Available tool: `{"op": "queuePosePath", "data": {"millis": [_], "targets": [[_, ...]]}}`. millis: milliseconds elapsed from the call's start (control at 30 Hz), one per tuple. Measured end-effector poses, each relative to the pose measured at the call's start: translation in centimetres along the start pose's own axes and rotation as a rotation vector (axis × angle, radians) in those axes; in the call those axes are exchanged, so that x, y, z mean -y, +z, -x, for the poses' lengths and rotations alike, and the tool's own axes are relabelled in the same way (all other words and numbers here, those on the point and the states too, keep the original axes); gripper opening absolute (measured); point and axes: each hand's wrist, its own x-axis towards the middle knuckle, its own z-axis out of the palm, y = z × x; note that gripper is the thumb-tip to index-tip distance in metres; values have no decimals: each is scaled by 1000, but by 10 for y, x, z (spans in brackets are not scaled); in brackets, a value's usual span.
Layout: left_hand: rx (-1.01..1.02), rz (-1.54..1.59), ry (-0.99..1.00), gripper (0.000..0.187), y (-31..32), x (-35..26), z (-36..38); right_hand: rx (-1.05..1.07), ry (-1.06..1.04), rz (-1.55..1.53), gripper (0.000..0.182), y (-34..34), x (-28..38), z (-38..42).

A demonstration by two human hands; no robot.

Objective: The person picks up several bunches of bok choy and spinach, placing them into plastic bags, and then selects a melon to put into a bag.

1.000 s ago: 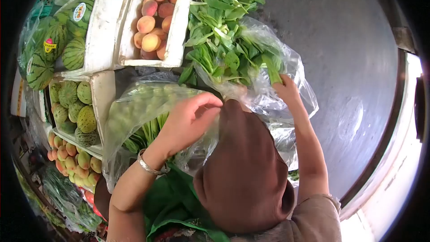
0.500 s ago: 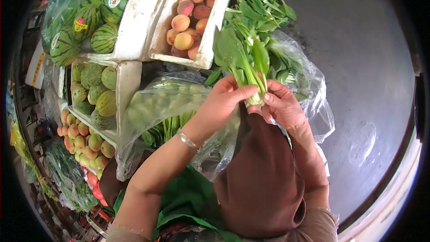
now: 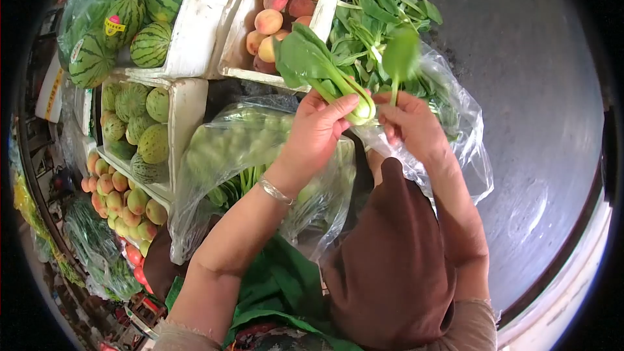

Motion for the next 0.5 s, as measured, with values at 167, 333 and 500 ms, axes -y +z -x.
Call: {"op": "queuePosePath", "data": {"millis": [167, 333, 500], "targets": [[-135, -91, -9, 29, -3, -1, 2, -439, -693, 504, 39, 14, 14, -27], [-190, -121, -28, 33, -10, 12, -3, -168, -390, 1032, 48, 35, 8, -1], [-130, -89, -72, 36, -4, 14, 4, -249, -390, 1163, 42, 40, -5, 0]]}}
